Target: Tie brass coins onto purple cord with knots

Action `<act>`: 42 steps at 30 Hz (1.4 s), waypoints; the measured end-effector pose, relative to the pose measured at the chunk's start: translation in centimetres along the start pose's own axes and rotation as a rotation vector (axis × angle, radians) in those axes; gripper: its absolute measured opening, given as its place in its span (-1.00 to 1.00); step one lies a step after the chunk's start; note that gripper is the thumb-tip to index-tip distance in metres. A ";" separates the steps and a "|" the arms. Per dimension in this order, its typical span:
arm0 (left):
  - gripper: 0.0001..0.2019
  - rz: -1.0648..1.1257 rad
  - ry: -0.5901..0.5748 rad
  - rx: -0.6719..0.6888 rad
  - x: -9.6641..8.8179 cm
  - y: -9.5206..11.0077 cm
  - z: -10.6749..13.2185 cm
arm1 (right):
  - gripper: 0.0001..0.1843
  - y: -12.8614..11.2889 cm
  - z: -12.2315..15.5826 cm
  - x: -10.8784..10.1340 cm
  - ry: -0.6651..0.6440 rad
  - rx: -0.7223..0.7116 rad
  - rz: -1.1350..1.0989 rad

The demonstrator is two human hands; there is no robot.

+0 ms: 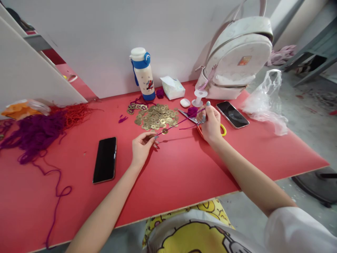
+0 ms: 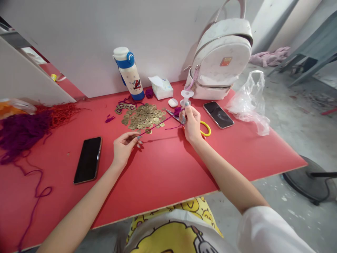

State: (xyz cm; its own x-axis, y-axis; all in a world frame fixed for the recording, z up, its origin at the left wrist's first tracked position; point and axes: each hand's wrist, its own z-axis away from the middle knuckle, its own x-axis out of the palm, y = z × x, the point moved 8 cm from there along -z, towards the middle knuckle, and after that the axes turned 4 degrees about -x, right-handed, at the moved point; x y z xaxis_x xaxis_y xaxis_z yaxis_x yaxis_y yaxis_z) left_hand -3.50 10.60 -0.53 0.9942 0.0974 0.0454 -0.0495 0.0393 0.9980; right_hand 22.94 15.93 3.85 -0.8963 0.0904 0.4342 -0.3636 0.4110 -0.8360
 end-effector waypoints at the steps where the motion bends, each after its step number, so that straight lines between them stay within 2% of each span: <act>1: -0.78 0.003 -0.048 -0.012 0.4 -0.1 0.0 | -0.41 -0.7 0.1 0.7 -0.031 -0.005 0.000; 5: -0.75 0.032 -0.222 -0.022 2.1 -0.2 0.5 | -0.37 -4.2 0.5 4.2 -0.206 -0.054 0.063; 10: -0.72 0.091 -0.347 -0.044 3.2 0.3 1.5 | -0.41 -7.3 0.0 9.2 -0.465 -0.078 0.114; 12: -0.71 0.066 -0.338 -0.026 3.0 0.5 1.6 | -0.43 -7.4 -0.2 11.4 -0.587 -0.048 0.155; 16: -0.70 0.031 -0.228 0.104 1.9 1.1 1.2 | -0.44 -6.3 0.3 15.5 -0.844 0.030 0.213; 19: -0.65 0.099 -0.282 0.153 2.2 1.2 1.3 | -0.44 -4.8 0.9 17.4 -0.963 0.052 0.219; 23: -0.71 0.097 -0.401 0.117 3.3 1.1 1.7 | -0.45 -3.3 0.3 17.5 -0.939 0.047 0.254; 29: -0.65 0.035 -0.342 0.029 2.8 0.6 1.5 | -0.46 -4.0 -3.0 14.7 -0.696 0.050 0.277; 34: -0.64 0.134 -0.370 -0.077 3.4 0.5 1.6 | -0.42 -5.1 -4.9 12.7 -0.540 0.017 0.278; 39: -0.68 0.246 -0.433 -0.110 3.9 0.1 1.6 | -0.40 -5.3 -4.8 12.8 -0.557 0.014 0.270; 42: -0.57 0.182 -0.441 -0.076 3.6 -0.3 1.7 | -0.43 -5.0 -4.4 13.3 -0.572 0.025 0.269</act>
State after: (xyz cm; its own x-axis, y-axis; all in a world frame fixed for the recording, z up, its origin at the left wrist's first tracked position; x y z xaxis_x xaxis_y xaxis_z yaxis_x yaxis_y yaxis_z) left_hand 0.26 9.30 -0.64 0.9138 -0.3206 0.2494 -0.2167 0.1345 0.9669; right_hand 13.95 19.03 15.26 -0.9486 -0.3146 -0.0346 -0.1060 0.4190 -0.9018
